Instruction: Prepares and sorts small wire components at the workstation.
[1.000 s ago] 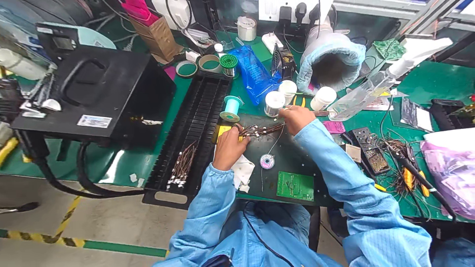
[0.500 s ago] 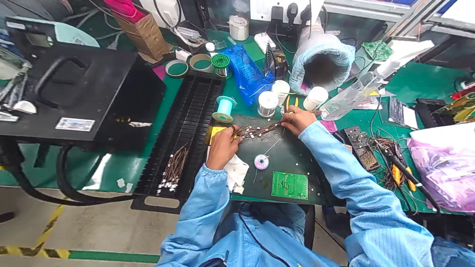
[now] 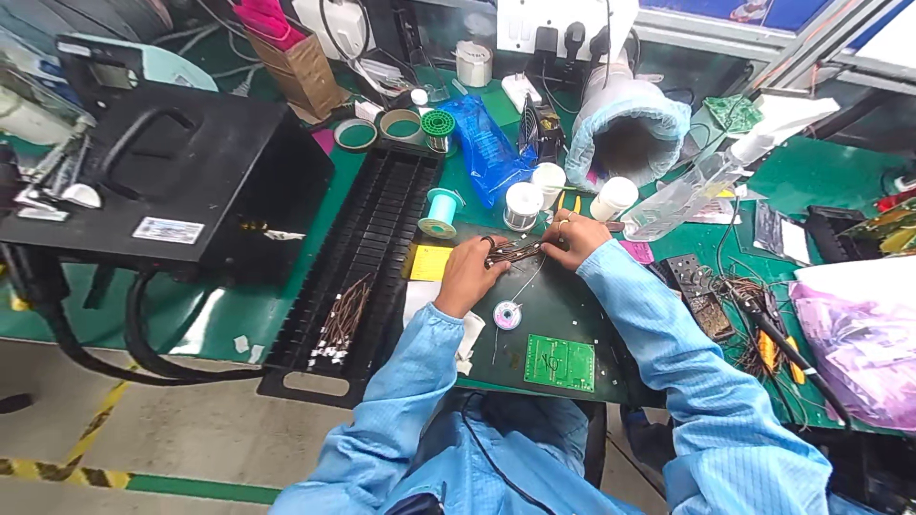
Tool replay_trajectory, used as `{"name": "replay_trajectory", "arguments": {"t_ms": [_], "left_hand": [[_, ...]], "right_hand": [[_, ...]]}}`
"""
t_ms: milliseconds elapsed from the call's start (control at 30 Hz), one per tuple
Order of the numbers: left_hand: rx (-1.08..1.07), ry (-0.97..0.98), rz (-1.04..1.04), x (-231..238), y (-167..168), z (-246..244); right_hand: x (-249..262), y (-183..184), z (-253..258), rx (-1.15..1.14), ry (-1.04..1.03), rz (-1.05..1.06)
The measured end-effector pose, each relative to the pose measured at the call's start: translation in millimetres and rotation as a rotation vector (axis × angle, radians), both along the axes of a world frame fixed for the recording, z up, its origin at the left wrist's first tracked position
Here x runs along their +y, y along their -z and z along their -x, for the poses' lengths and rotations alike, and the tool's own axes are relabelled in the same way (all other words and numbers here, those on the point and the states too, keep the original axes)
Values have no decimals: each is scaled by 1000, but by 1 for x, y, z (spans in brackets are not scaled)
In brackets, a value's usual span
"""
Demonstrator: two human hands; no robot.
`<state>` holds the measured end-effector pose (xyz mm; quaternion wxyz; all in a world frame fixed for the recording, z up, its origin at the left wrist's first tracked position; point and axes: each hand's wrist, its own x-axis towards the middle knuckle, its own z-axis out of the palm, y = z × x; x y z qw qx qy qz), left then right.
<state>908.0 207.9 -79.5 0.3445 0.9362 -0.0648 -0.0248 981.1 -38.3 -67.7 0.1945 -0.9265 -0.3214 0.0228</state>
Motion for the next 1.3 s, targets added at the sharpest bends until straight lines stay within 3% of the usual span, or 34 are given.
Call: {"name": "replay_trajectory", "arguments": {"t_ms": [167,333,567,967,1300], "left_hand": [[33,-9,13,-1,-3,-1],[52,-28,48,6,-4,-1],[88,-39,102,17,-5,-2],[117,-55,153,24,-3,-3],[144,-71,172,28,-1,-5]], "right_hand": [[21,7,11,-28,-64,-74],[32,2,20,26,-79,14],[19,-4,22,104,-33,82],[-15,5,16,32,-75,28],[-9,11,21,-70,-153,34]]}}
